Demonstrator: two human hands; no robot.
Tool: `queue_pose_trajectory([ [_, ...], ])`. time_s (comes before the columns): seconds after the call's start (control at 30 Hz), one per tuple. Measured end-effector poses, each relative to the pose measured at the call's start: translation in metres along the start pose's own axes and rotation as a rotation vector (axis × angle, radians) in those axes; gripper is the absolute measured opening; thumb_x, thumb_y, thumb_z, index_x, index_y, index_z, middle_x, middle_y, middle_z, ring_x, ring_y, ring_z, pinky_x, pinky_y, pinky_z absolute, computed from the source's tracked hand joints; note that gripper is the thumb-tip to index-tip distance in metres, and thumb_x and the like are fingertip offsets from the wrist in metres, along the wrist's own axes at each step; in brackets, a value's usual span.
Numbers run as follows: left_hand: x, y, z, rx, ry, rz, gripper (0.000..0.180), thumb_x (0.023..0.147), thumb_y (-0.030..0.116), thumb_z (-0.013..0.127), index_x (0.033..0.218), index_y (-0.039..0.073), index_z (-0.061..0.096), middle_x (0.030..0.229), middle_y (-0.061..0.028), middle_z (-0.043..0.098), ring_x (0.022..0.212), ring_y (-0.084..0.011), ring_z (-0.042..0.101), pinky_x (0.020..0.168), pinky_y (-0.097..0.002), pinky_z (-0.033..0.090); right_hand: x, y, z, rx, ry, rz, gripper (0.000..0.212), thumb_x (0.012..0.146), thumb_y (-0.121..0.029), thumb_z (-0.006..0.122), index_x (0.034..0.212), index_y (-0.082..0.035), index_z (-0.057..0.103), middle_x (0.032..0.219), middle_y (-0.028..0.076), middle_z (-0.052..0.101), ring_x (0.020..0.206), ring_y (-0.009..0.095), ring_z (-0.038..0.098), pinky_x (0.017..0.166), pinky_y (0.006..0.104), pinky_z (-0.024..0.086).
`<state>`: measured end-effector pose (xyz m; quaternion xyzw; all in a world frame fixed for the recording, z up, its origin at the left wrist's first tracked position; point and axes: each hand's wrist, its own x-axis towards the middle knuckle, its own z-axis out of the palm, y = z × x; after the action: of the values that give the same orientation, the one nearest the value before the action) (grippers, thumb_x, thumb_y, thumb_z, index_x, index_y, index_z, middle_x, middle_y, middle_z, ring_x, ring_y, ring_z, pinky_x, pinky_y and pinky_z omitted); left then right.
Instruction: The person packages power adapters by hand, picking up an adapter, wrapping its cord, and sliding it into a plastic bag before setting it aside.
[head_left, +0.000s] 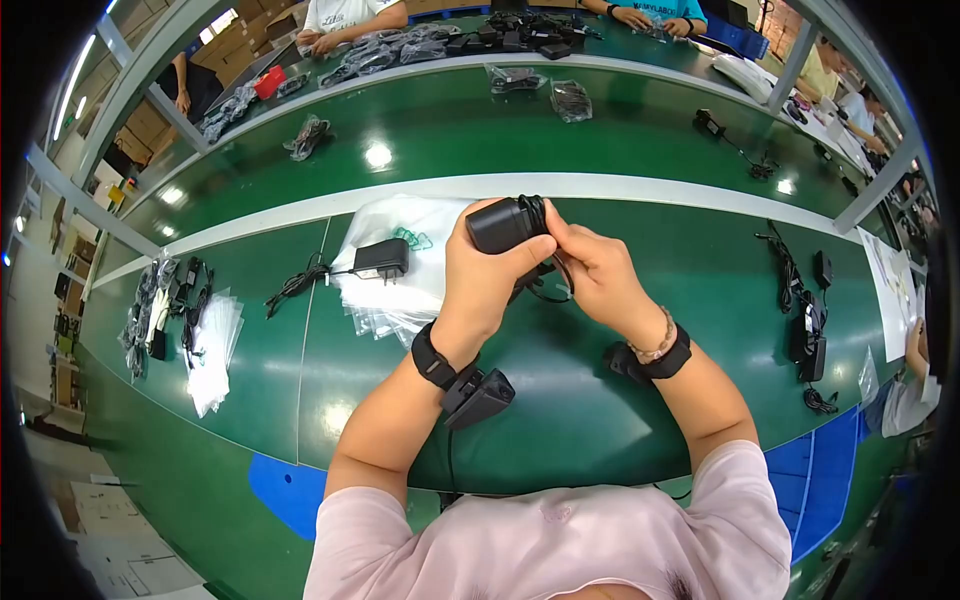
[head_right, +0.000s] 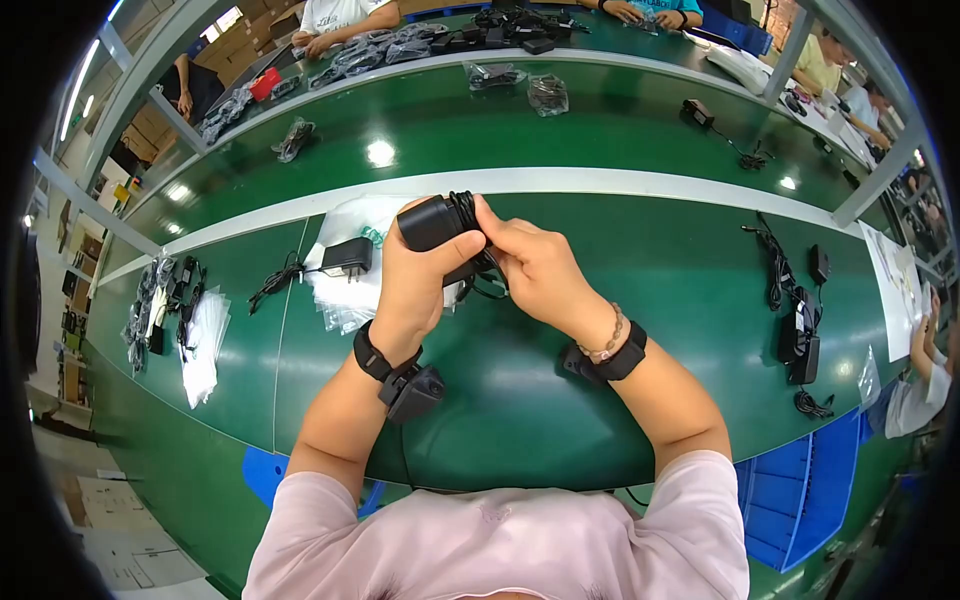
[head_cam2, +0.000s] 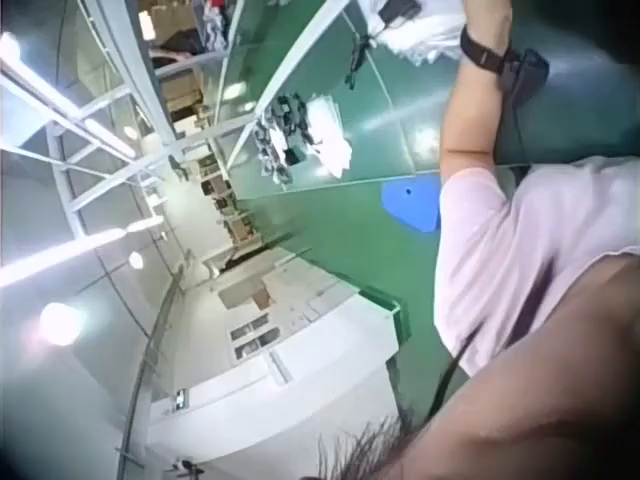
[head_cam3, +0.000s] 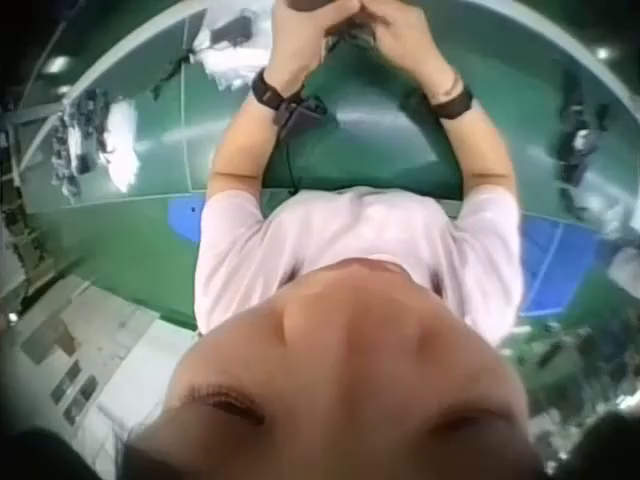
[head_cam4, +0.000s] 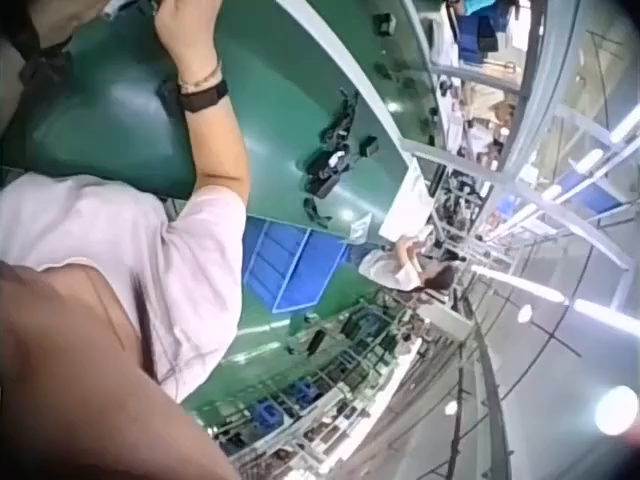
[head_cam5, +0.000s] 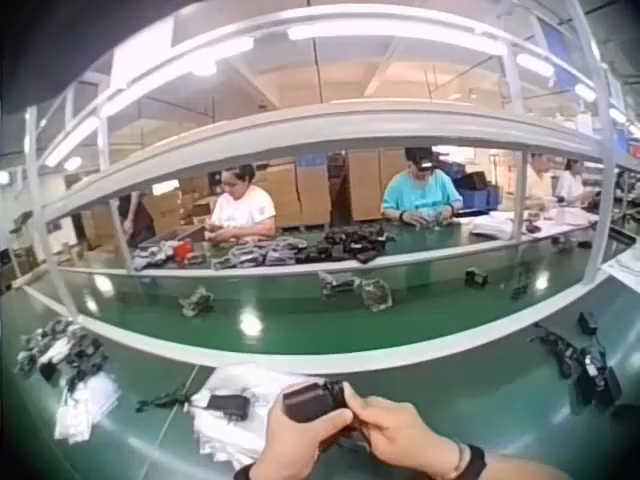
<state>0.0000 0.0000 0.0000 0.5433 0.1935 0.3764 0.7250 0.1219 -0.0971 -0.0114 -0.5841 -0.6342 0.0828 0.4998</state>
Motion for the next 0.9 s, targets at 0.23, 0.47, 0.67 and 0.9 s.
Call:
queue_pose_trajectory([
  [0.23, -0.002, 0.022, 0.000, 0.124, 0.069, 0.400, 0.040, 0.066, -0.002, 0.071, 0.100, -0.001, 0.050, 0.089, -0.0072, 0.060, 0.082, -0.0133, 0.060, 0.071, -0.0257, 0.051, 0.005, -0.014, -0.014, 0.232, 0.093, 0.576, 0.032, 0.091, -0.007, 0.044, 0.123, -0.002, 0.048, 0.101, 0.009, 0.062, 0.083, 0.018, 0.061, 0.071, 0.0267, 0.049],
  [0.47, -0.008, 0.021, 0.003, -0.263, -0.107, 0.059, 0.040, 0.065, -0.005, 0.068, 0.101, -0.002, 0.049, 0.090, -0.0079, 0.060, 0.082, -0.0148, 0.060, 0.072, -0.0268, 0.050, 0.003, -0.013, -0.001, 1.367, 0.120, 0.845, 0.026, 0.093, -0.012, 0.045, 0.115, -0.001, 0.052, 0.105, 0.006, 0.061, 0.089, 0.014, 0.059, 0.078, 0.0261, 0.048],
  [0.67, -0.005, -0.003, 0.005, -0.257, -0.055, 0.022, 0.044, 0.065, -0.006, 0.067, 0.104, -0.001, 0.047, 0.092, -0.0077, 0.059, 0.081, -0.0146, 0.060, 0.073, -0.0265, 0.050, -0.003, -0.014, 0.004, 1.026, 0.309, 0.554, 0.029, 0.093, -0.012, 0.045, 0.120, -0.001, 0.050, 0.107, 0.005, 0.060, 0.089, 0.011, 0.058, 0.078, 0.0258, 0.047],
  [0.9, -0.009, -0.012, 0.013, -0.030, -0.003, 0.089, 0.042, 0.066, -0.007, 0.066, 0.103, 0.000, 0.046, 0.093, -0.0071, 0.057, 0.079, -0.0144, 0.059, 0.070, -0.0265, 0.050, -0.009, -0.013, 0.002, 0.436, 0.214, 0.380, 0.038, 0.093, -0.010, 0.044, 0.130, 0.000, 0.041, 0.108, 0.004, 0.058, 0.100, 0.010, 0.053, 0.087, 0.0240, 0.041],
])
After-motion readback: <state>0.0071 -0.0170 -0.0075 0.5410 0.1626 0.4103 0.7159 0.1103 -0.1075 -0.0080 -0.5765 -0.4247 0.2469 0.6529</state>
